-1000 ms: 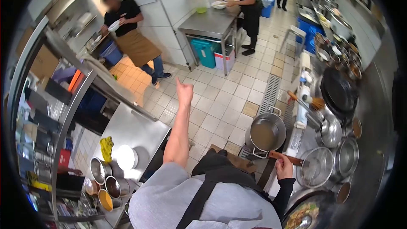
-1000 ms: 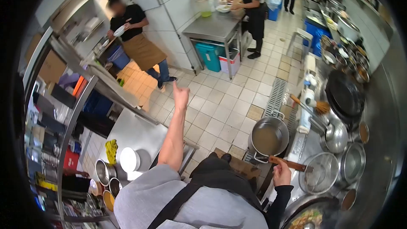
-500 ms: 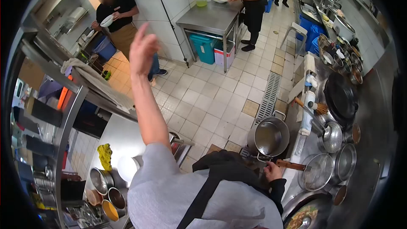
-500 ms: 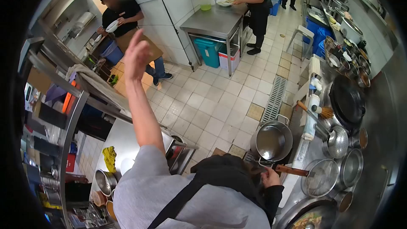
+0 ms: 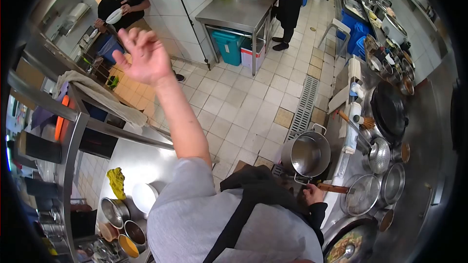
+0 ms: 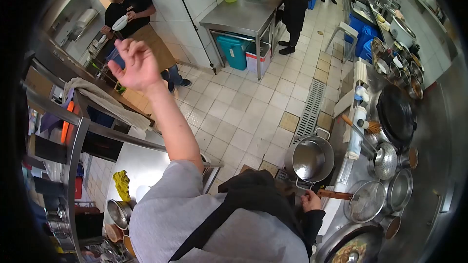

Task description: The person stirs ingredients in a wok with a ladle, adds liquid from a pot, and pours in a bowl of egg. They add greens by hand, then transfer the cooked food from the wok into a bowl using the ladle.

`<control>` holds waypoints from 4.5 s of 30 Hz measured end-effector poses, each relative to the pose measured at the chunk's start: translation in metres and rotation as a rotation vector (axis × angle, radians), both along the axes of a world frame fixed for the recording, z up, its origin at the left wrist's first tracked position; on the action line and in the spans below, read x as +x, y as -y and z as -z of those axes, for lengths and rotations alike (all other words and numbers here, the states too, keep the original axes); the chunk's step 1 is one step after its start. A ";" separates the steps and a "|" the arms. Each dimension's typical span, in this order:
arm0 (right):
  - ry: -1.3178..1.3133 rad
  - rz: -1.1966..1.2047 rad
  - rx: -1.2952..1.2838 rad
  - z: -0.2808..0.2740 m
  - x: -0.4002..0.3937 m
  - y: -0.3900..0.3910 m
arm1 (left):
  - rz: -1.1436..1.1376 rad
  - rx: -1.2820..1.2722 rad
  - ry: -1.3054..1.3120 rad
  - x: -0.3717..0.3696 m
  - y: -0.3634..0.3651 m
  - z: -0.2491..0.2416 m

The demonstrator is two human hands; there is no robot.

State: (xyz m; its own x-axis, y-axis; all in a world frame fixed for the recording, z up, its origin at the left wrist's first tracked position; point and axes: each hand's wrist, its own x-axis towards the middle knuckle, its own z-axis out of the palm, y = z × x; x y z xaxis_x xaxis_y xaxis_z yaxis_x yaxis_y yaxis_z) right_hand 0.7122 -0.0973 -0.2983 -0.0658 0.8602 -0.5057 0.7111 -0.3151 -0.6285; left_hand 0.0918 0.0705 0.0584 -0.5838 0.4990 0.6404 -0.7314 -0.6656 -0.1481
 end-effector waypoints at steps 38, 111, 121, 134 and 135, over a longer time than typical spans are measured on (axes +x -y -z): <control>-0.285 0.651 -0.319 0.193 0.000 0.114 | 0.492 -1.242 -2.190 0.089 0.306 0.471; 0.762 1.564 -0.005 0.029 0.122 0.459 | -0.267 0.201 -2.782 0.637 0.143 0.312; -0.266 1.981 0.562 0.021 0.104 0.341 | -0.026 0.192 -2.837 0.614 0.080 0.372; -0.766 2.124 0.658 -0.012 0.142 0.316 | 1.236 -0.468 -2.467 0.603 0.026 0.405; -0.824 2.050 0.634 -0.012 0.147 0.320 | 1.365 -0.625 -2.376 0.603 0.030 0.406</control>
